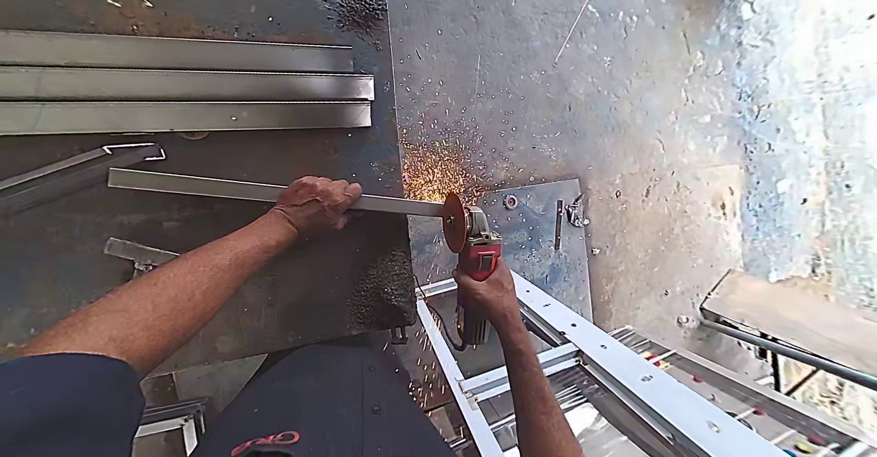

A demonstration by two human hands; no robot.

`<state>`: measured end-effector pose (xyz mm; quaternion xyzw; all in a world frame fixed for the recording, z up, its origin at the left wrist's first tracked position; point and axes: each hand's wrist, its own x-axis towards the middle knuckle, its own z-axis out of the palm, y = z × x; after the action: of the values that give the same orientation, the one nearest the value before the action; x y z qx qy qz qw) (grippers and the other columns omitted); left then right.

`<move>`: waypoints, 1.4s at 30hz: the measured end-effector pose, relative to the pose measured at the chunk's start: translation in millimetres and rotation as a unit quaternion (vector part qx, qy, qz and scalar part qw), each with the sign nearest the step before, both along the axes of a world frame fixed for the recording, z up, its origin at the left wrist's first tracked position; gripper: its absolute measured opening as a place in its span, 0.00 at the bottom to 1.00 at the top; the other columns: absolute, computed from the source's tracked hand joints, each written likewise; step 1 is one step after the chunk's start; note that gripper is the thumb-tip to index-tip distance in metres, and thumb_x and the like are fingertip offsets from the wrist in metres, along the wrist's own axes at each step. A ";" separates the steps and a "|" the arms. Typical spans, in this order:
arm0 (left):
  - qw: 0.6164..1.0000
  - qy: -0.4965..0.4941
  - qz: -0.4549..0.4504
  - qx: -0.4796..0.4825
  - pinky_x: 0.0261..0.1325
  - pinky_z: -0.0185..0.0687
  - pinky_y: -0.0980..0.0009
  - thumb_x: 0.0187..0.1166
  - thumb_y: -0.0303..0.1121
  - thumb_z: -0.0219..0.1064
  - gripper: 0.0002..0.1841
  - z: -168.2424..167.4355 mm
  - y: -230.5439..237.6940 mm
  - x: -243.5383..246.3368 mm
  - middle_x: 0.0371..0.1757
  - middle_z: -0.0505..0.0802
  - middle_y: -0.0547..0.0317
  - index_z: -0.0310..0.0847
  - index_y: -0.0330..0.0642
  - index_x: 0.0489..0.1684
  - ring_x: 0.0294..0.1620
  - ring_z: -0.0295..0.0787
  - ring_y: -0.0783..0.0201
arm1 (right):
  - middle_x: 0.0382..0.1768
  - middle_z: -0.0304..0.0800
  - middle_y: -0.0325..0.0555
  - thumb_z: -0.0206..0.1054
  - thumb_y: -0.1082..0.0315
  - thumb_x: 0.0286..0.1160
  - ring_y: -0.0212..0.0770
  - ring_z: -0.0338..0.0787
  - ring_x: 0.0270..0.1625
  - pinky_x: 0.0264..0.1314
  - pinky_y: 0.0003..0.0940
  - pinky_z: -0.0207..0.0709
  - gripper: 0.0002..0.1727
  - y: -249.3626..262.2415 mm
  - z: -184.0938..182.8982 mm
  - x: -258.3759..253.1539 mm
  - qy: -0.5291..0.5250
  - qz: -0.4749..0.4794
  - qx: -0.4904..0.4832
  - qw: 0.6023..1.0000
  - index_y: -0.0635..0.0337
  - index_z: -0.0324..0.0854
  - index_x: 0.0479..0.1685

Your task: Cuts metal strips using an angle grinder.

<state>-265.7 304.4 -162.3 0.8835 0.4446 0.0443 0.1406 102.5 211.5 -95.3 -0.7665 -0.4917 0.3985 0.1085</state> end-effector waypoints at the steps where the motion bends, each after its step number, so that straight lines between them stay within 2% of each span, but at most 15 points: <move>1: 1.000 -0.003 -0.001 0.002 0.27 0.82 0.53 0.77 0.48 0.66 0.15 -0.7 0.0 -0.3 0.26 0.85 0.55 0.80 0.45 0.36 0.28 0.89 0.51 | 0.45 0.92 0.45 0.84 0.51 0.43 0.36 0.92 0.48 0.57 0.42 0.86 0.42 0.9 -0.3 0.1 0.000 0.000 0.001 1.000 0.62 0.79 0.64; 5: 1.000 -0.002 -0.001 -0.001 0.27 0.83 0.53 0.75 0.45 0.67 0.13 -0.1 0.3 0.0 0.26 0.85 0.55 0.80 0.44 0.36 0.29 0.90 0.50 | 0.47 0.92 0.45 0.84 0.51 0.44 0.36 0.92 0.50 0.58 0.42 0.86 0.42 4.2 1.1 0.1 0.000 0.005 -0.003 1.000 0.62 0.78 0.65; 8: 1.000 -0.002 -0.001 0.001 0.27 0.83 0.53 0.78 0.49 0.66 0.15 -1.1 0.6 -0.2 0.26 0.85 0.56 0.80 0.45 0.36 0.29 0.90 0.51 | 0.45 0.93 0.44 0.84 0.51 0.44 0.35 0.92 0.48 0.56 0.42 0.86 0.41 7.6 1.3 0.3 -0.004 0.009 -0.005 1.000 0.61 0.79 0.63; 15: 0.999 -0.019 -0.004 0.027 0.25 0.82 0.52 0.77 0.47 0.66 0.15 -4.9 -2.5 0.2 0.25 0.84 0.53 0.80 0.43 0.35 0.27 0.89 0.49 | 0.47 0.93 0.44 0.83 0.48 0.44 0.35 0.92 0.50 0.57 0.42 0.85 0.43 23.5 8.0 -2.7 -0.002 0.023 0.033 0.999 0.61 0.79 0.65; 19: 0.999 -0.019 0.000 0.039 0.29 0.82 0.53 0.76 0.45 0.66 0.14 -5.7 -8.0 -0.7 0.30 0.87 0.52 0.82 0.42 0.41 0.31 0.89 0.48 | 0.44 0.92 0.41 0.85 0.49 0.44 0.30 0.93 0.45 0.52 0.34 0.89 0.41 10.7 18.3 0.7 0.059 -0.018 0.065 0.996 0.62 0.79 0.61; 22: 0.998 -0.031 -0.005 0.055 0.30 0.80 0.54 0.78 0.43 0.65 0.14 -7.1 -11.6 -4.2 0.33 0.89 0.51 0.85 0.42 0.47 0.33 0.88 0.48 | 0.42 0.92 0.38 0.84 0.50 0.43 0.28 0.92 0.45 0.52 0.31 0.87 0.39 -5.0 30.6 9.2 0.054 -0.027 0.058 0.997 0.61 0.80 0.59; 26: 0.995 -0.057 -0.003 0.080 0.28 0.79 0.53 0.81 0.54 0.63 0.22 -11.4 -11.6 -14.0 0.33 0.87 0.48 0.85 0.41 0.44 0.31 0.87 0.46 | 0.42 0.92 0.36 0.83 0.48 0.43 0.25 0.91 0.45 0.52 0.29 0.86 0.38 -21.8 37.8 25.0 0.015 0.012 0.034 0.999 0.60 0.81 0.58; 28: 0.992 -0.074 0.002 0.100 0.32 0.81 0.54 0.81 0.67 0.57 0.33 -16.2 -15.9 -17.1 0.38 0.90 0.49 0.88 0.43 0.46 0.36 0.88 0.47 | 0.45 0.92 0.39 0.83 0.47 0.42 0.27 0.90 0.48 0.55 0.33 0.85 0.42 -26.0 38.1 31.3 0.001 0.038 0.013 0.999 0.61 0.80 0.61; 29: 0.991 -0.078 0.009 0.111 0.38 0.81 0.55 0.82 0.70 0.54 0.35 -20.1 -19.2 -18.4 0.43 0.92 0.50 0.89 0.45 0.49 0.41 0.89 0.49 | 0.46 0.92 0.40 0.83 0.46 0.42 0.28 0.90 0.48 0.56 0.33 0.85 0.43 -25.9 37.0 34.3 -0.003 0.053 0.006 0.999 0.61 0.80 0.63; 31: 0.986 -0.098 0.041 0.126 0.60 0.76 0.53 0.87 0.65 0.51 0.30 -26.4 -28.2 -17.9 0.55 0.92 0.52 0.89 0.51 0.59 0.57 0.87 0.50 | 0.46 0.92 0.39 0.82 0.45 0.42 0.28 0.90 0.49 0.56 0.34 0.84 0.43 -22.4 34.3 40.4 -0.009 0.081 -0.010 0.997 0.60 0.80 0.63; 33: 0.979 -0.109 0.105 0.138 0.72 0.68 0.51 0.89 0.58 0.52 0.26 -31.4 -36.0 -17.1 0.62 0.90 0.49 0.85 0.53 0.71 0.67 0.83 0.48 | 0.47 0.92 0.40 0.82 0.44 0.42 0.30 0.90 0.50 0.57 0.36 0.85 0.43 -15.7 31.4 46.0 -0.011 0.103 -0.029 0.994 0.59 0.80 0.64; 35: 0.967 -0.080 0.202 0.132 0.75 0.67 0.49 0.90 0.56 0.49 0.26 -32.9 -36.4 -15.3 0.65 0.89 0.48 0.83 0.52 0.71 0.69 0.83 0.47 | 0.48 0.92 0.42 0.81 0.44 0.43 0.32 0.90 0.51 0.58 0.39 0.84 0.44 -5.9 29.8 50.5 -0.015 0.130 -0.042 0.991 0.60 0.79 0.66; 37: 0.956 -0.061 0.267 0.107 0.74 0.68 0.47 0.91 0.55 0.45 0.26 -35.1 -34.4 -13.0 0.60 0.92 0.49 0.87 0.50 0.62 0.66 0.85 0.47 | 0.47 0.92 0.39 0.82 0.44 0.43 0.29 0.90 0.50 0.57 0.35 0.84 0.43 3.1 27.5 54.5 -0.008 0.148 -0.052 0.988 0.58 0.80 0.65; 39: 0.954 -0.053 0.279 0.092 0.74 0.68 0.49 0.92 0.52 0.44 0.25 -35.7 -33.9 -10.6 0.57 0.93 0.52 0.88 0.51 0.55 0.65 0.85 0.48 | 0.47 0.92 0.37 0.81 0.43 0.42 0.27 0.90 0.49 0.56 0.33 0.85 0.43 11.2 24.4 58.3 0.002 0.161 -0.064 0.985 0.57 0.79 0.64; 42: 0.957 -0.049 0.271 0.090 0.72 0.68 0.48 0.92 0.50 0.43 0.25 -34.9 -33.9 -9.7 0.57 0.92 0.50 0.89 0.50 0.55 0.64 0.84 0.46 | 0.46 0.91 0.37 0.81 0.42 0.42 0.27 0.90 0.49 0.55 0.34 0.85 0.44 22.0 23.4 60.6 0.003 0.188 -0.074 0.979 0.57 0.79 0.64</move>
<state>-275.4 270.5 -197.2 0.7355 0.6542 0.1639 0.0652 163.1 233.5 -71.9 -0.6653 -0.5957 0.4494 -0.0241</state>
